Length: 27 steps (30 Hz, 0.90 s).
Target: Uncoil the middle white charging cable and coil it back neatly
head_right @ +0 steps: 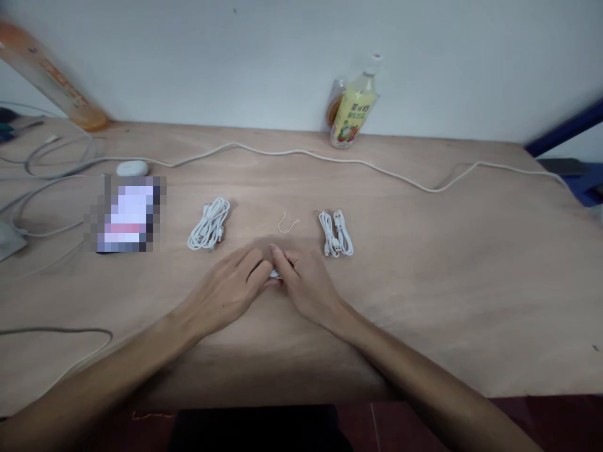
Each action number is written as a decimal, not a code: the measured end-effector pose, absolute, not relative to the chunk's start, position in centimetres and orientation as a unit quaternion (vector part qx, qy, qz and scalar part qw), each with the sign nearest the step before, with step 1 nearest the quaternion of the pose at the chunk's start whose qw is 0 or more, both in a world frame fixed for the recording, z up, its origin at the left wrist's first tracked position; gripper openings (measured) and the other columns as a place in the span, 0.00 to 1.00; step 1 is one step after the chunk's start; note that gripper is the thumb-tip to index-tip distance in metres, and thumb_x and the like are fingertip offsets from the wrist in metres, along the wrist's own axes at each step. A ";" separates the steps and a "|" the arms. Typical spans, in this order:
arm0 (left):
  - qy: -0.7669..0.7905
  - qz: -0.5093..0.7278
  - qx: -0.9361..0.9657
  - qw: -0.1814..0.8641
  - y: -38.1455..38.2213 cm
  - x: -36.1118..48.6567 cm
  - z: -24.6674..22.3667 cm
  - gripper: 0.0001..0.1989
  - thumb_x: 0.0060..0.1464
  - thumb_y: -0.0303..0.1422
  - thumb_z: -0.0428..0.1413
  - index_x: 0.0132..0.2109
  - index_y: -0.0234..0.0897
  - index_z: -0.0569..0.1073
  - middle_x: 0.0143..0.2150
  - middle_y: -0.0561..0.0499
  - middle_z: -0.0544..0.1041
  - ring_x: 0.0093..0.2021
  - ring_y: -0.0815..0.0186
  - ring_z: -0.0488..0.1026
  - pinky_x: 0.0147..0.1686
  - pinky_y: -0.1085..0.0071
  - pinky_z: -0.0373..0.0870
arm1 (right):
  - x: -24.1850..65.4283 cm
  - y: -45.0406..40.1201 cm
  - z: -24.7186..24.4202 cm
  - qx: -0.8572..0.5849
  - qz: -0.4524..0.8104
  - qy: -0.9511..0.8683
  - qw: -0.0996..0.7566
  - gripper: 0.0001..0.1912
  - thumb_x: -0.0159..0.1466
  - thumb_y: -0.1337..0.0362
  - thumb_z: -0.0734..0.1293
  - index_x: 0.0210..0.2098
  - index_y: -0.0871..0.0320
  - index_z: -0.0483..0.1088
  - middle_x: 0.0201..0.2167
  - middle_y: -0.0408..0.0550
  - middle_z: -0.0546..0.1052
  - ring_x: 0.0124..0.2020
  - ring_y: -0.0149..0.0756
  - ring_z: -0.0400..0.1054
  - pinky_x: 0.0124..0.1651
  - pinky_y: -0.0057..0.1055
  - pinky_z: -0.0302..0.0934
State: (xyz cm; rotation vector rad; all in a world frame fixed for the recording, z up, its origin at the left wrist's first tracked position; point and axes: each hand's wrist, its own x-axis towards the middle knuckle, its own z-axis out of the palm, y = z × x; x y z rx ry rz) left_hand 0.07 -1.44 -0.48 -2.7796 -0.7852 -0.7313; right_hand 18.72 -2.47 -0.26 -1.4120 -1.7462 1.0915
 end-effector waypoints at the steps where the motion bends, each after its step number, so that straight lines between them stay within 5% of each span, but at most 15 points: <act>1: -0.264 -0.242 -0.931 0.075 -1.4 0.0 -0.6 0.22 0.83 0.33 0.38 0.48 0.32 0.75 0.35 0.48 0.78 0.37 0.58 0.76 0.39 0.63 0.76 | 18.7 -2.5 -0.2 -0.535 0.419 -0.663 0.314 0.27 0.77 0.52 0.56 0.22 0.52 0.52 0.20 0.38 0.57 0.23 0.30 0.51 0.28 0.32 0.47; 8: -0.322 -0.232 -0.915 -0.075 -1.8 -0.2 -1.0 0.21 0.83 0.37 0.38 0.46 0.35 0.72 0.42 0.43 0.81 0.43 0.56 0.79 0.44 0.57 0.81 | 18.9 -2.5 -0.4 -0.486 0.276 -0.736 0.381 0.22 0.79 0.60 0.59 0.26 0.53 0.61 0.23 0.41 0.66 0.26 0.33 0.59 0.32 0.33 0.54; 14: -0.331 -0.249 -0.877 -0.243 -2.6 -0.1 -0.2 0.16 0.82 0.35 0.41 0.46 0.37 0.70 0.43 0.45 0.82 0.41 0.59 0.80 0.42 0.61 0.80 | 19.3 -2.4 -1.0 -0.451 0.128 -0.790 0.396 0.27 0.81 0.64 0.57 0.24 0.52 0.62 0.18 0.40 0.65 0.20 0.32 0.54 0.29 0.35 0.51; 19: -0.308 -0.299 -0.903 0.002 -2.3 0.3 -0.2 0.18 0.82 0.33 0.43 0.45 0.33 0.74 0.38 0.44 0.81 0.37 0.58 0.76 0.36 0.62 0.76 | 18.9 -2.8 -0.4 -0.485 0.160 -0.763 0.397 0.28 0.81 0.62 0.57 0.22 0.52 0.58 0.17 0.38 0.61 0.18 0.30 0.52 0.28 0.35 0.48; 22: -0.291 -0.308 -0.897 0.124 -2.2 0.4 -0.1 0.12 0.78 0.25 0.48 0.53 0.27 0.77 0.43 0.40 0.83 0.40 0.57 0.77 0.42 0.61 0.77 | 18.7 -2.9 -0.1 -0.519 0.226 -0.727 0.389 0.29 0.80 0.59 0.56 0.21 0.51 0.53 0.16 0.37 0.58 0.18 0.30 0.51 0.27 0.35 0.47; 27: -0.298 -0.269 -0.891 0.212 -2.7 0.4 0.5 0.16 0.76 0.21 0.47 0.55 0.28 0.80 0.52 0.37 0.85 0.50 0.54 0.76 0.51 0.59 0.74 | 18.6 -2.7 -0.1 -0.544 0.312 -0.688 0.365 0.31 0.81 0.49 0.55 0.20 0.50 0.52 0.17 0.39 0.58 0.20 0.33 0.51 0.28 0.34 0.49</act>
